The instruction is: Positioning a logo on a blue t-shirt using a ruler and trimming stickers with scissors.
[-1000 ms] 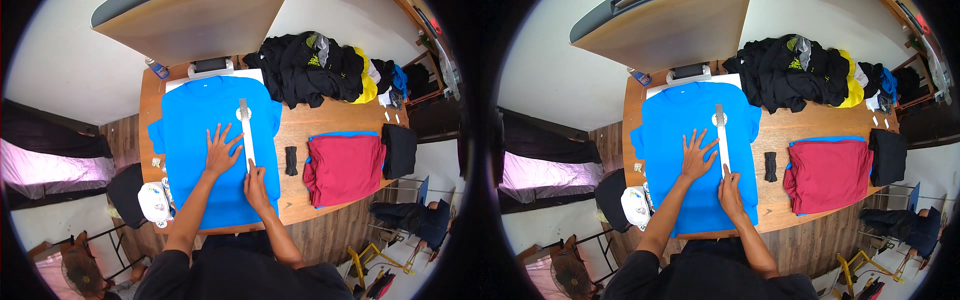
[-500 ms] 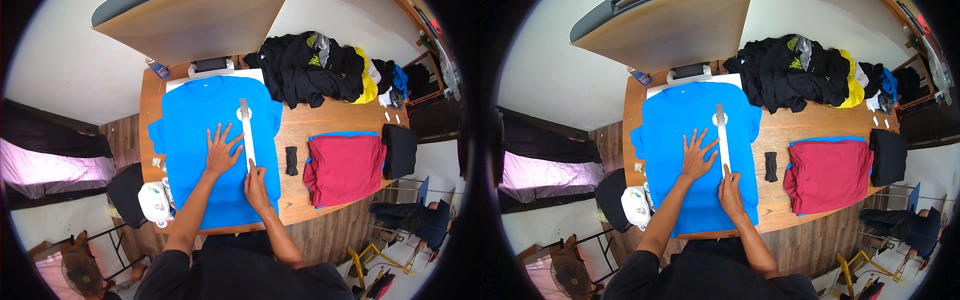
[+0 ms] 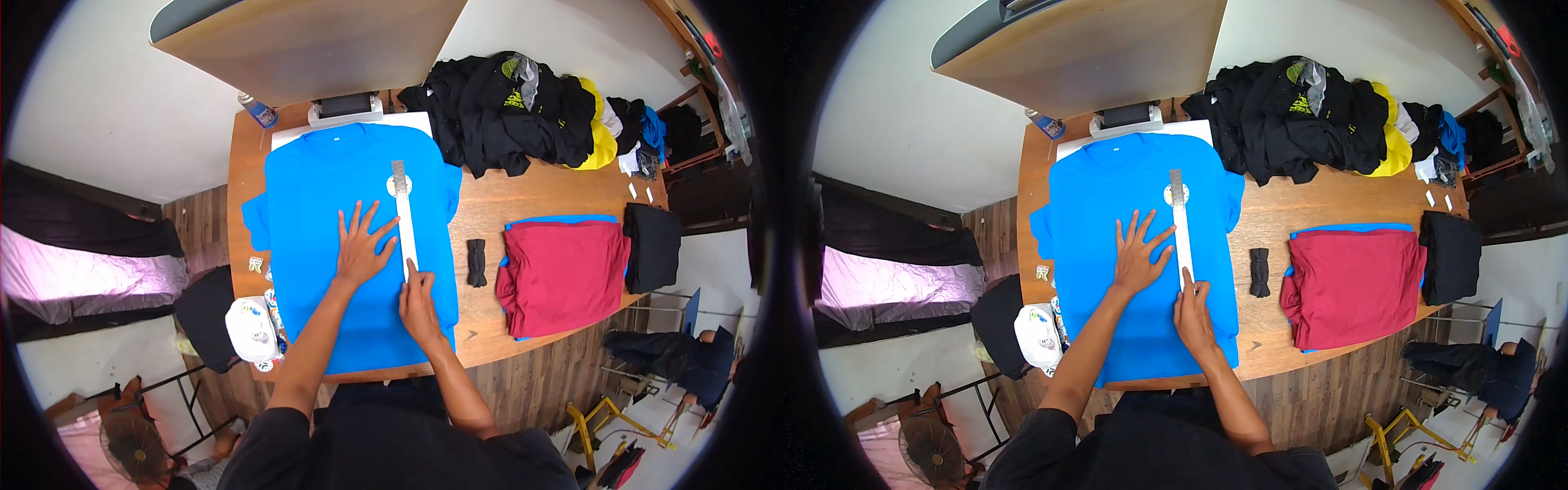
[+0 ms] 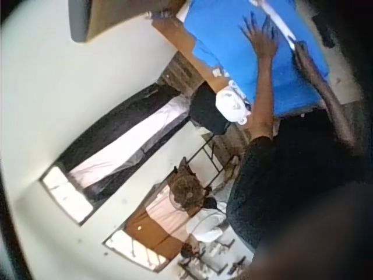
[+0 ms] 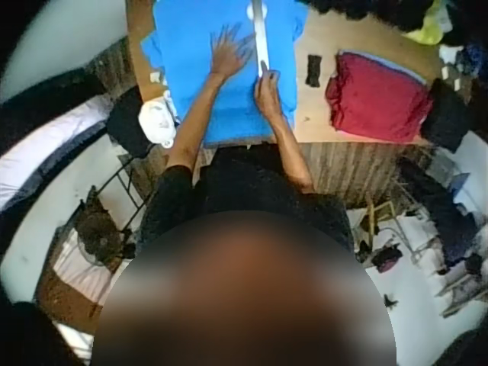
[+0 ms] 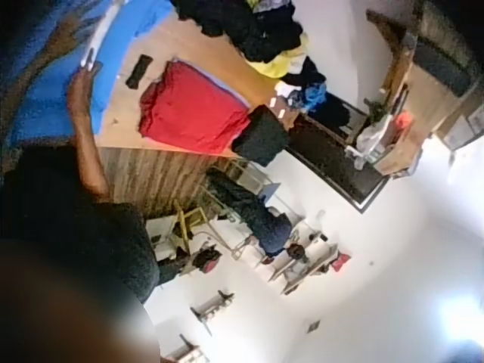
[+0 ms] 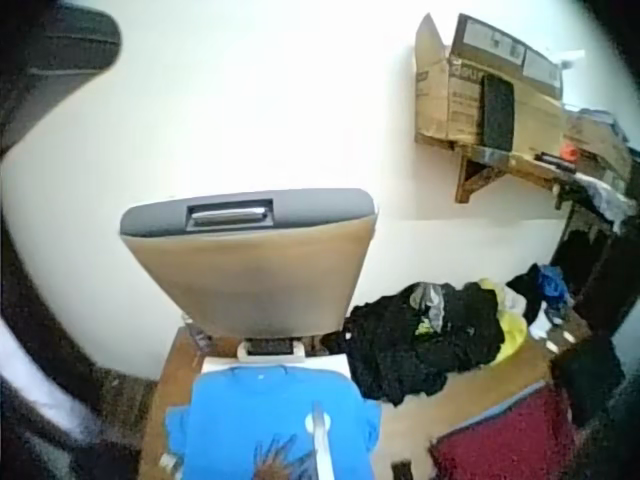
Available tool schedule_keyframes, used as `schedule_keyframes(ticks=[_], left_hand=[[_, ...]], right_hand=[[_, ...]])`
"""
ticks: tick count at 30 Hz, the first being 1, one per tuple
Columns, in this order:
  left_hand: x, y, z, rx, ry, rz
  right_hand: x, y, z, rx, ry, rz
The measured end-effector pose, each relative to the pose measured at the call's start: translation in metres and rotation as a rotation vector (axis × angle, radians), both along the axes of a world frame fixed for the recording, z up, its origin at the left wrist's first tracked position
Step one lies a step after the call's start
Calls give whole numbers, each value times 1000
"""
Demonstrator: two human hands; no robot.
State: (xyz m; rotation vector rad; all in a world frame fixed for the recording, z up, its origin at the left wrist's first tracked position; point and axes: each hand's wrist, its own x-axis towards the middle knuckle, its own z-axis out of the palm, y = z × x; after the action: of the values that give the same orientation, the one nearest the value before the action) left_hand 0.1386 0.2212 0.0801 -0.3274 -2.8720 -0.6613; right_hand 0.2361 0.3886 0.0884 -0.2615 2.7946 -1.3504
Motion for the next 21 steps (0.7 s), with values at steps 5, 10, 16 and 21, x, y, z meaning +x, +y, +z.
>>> schedule_keyframes(ticks=[5,10,16,21], left_hand=[[0,0,0,0,-3,0],[-1,0,2,2,-14,5],[0,0,-5,11,-64,36],[0,-2,-1,-13,-43,1]], right_hand=[[-2,-1,5,12,-23,1],[-1,2,7,-10,-25,-3],[1,31,32,-28,56,-94],[11,119,7,130,116,-215]])
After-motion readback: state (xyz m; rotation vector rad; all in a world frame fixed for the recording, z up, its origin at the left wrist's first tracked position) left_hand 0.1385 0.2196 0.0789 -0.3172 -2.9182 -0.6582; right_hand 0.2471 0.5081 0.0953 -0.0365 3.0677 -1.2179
